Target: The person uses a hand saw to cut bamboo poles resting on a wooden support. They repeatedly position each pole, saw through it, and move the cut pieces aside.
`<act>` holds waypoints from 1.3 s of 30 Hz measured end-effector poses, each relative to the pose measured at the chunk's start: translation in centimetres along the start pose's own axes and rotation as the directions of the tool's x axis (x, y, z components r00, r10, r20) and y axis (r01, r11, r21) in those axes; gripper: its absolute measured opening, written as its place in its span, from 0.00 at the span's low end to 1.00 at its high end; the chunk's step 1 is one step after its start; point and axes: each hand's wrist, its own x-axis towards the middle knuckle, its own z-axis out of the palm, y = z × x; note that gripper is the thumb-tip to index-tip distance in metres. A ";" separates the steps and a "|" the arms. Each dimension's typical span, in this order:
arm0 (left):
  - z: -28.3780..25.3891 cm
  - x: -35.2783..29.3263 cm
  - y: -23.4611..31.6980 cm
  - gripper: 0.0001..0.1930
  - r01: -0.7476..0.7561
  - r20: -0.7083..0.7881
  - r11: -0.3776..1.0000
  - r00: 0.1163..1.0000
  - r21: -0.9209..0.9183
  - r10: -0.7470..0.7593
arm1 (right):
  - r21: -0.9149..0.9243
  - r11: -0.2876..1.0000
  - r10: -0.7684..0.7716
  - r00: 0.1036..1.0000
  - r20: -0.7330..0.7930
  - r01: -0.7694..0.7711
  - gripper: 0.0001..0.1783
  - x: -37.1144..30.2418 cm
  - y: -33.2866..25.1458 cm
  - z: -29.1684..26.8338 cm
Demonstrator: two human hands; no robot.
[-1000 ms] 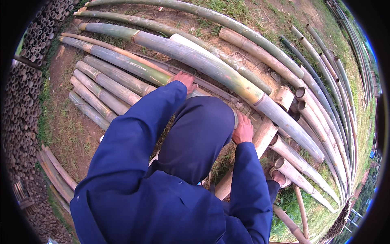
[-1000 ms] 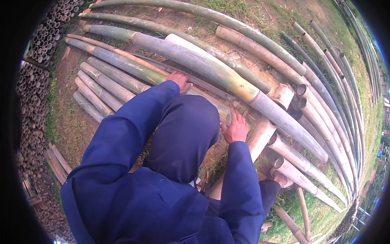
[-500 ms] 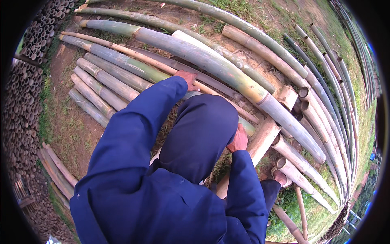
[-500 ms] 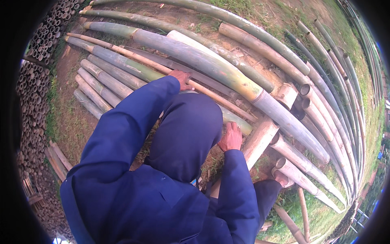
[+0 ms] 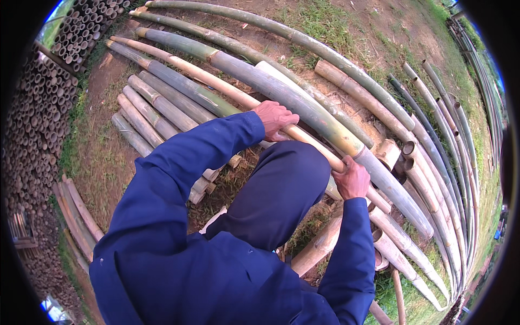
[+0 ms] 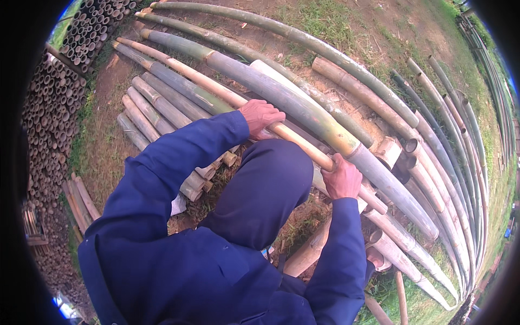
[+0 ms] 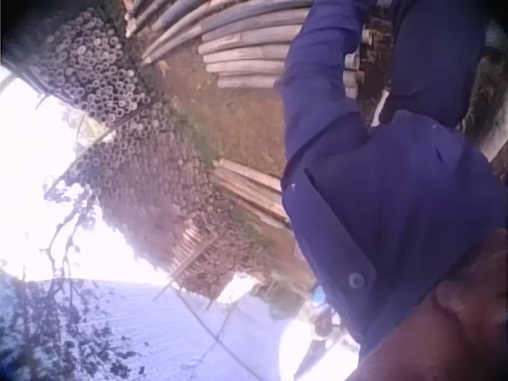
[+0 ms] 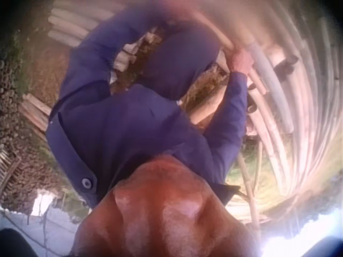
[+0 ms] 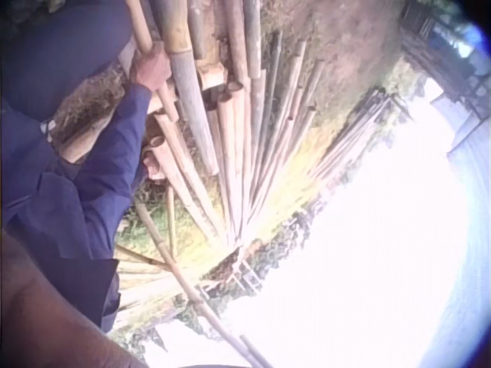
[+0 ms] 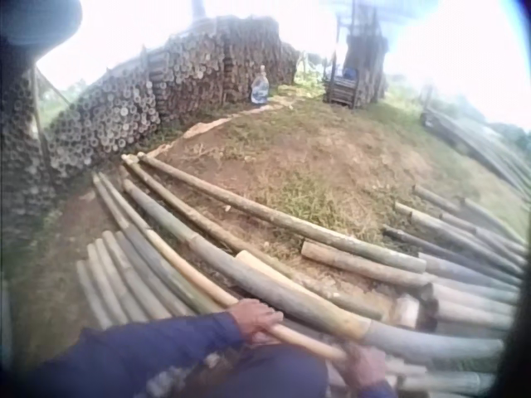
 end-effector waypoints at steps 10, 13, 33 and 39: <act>-2.7 -7.3 -8.5 0.30 0.082 -0.146 0.956 0.988 0.283 -0.041 | 0.010 0.988 0.157 0.985 -0.064 -0.157 0.12 -11.3 13.1 -4.1; -3.0 -3.6 -7.4 0.31 -0.012 -0.159 0.960 0.986 0.279 0.058 | 0.072 0.981 0.185 0.979 -0.085 -0.179 0.15 -12.7 16.1 -5.5; -2.7 8.4 1.8 0.35 0.060 -0.048 0.996 0.997 0.066 -0.057 | 0.069 0.984 0.170 0.977 -0.130 -0.163 0.27 -13.9 27.9 -12.9; -0.1 7.9 -1.2 0.32 0.146 0.003 0.987 0.989 -0.061 -0.146 | 0.027 0.980 0.198 0.957 -0.211 -0.197 0.24 -10.4 26.4 -9.6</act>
